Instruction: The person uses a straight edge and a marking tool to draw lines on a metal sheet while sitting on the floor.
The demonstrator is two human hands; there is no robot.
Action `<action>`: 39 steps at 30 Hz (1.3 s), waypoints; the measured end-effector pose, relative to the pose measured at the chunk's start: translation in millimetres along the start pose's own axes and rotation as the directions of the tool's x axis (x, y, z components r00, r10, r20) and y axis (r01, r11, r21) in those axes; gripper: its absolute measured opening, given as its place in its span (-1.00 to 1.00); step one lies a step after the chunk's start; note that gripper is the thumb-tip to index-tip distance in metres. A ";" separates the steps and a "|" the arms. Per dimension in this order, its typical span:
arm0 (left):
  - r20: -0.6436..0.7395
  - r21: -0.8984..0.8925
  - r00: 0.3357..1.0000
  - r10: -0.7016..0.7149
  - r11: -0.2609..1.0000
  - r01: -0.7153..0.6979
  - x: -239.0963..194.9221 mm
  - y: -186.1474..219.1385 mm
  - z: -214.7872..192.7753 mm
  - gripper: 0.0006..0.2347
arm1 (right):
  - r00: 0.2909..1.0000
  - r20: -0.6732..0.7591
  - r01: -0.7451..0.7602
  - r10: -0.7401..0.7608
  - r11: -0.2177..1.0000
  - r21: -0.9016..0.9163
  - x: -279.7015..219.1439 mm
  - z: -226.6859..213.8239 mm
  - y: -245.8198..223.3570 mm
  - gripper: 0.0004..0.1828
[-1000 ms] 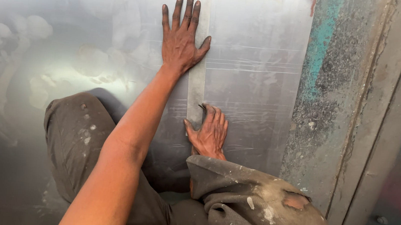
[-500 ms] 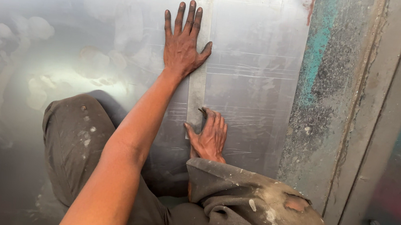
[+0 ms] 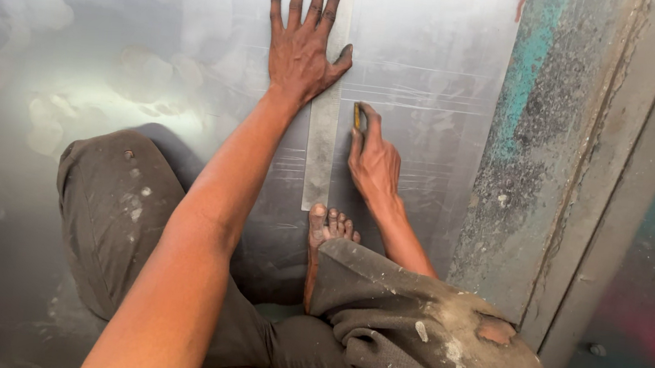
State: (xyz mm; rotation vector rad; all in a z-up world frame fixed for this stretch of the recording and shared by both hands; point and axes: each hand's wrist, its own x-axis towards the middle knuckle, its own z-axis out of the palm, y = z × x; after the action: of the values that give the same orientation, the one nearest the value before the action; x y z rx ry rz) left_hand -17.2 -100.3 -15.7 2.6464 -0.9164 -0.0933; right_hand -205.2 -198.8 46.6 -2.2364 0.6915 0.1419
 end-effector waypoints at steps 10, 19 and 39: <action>-0.084 0.060 0.996 0.034 0.998 -0.029 1.3 -3.6 6.8 -0.25 | 0.910 -0.131 0.397 -0.394 0.918 -0.004 -71.2 18.9 21.7 -0.54; -0.069 0.053 0.996 0.048 0.998 -0.044 -4.4 -5.7 15.8 -0.26 | 0.977 -0.017 0.208 -0.212 0.968 -0.138 6.1 14.0 9.9 -0.55; 0.005 0.006 1.000 -0.014 1.000 0.014 -6.9 -12.0 6.3 -0.25 | 0.999 0.023 0.047 -0.043 0.975 -0.219 -93.4 58.6 -5.8 -0.07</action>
State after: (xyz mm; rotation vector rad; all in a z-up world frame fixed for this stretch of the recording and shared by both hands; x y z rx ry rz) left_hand -16.6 -89.1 -26.0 2.6593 -0.9018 -0.1011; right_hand -274.6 -113.3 38.6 -2.4567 0.6408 0.2260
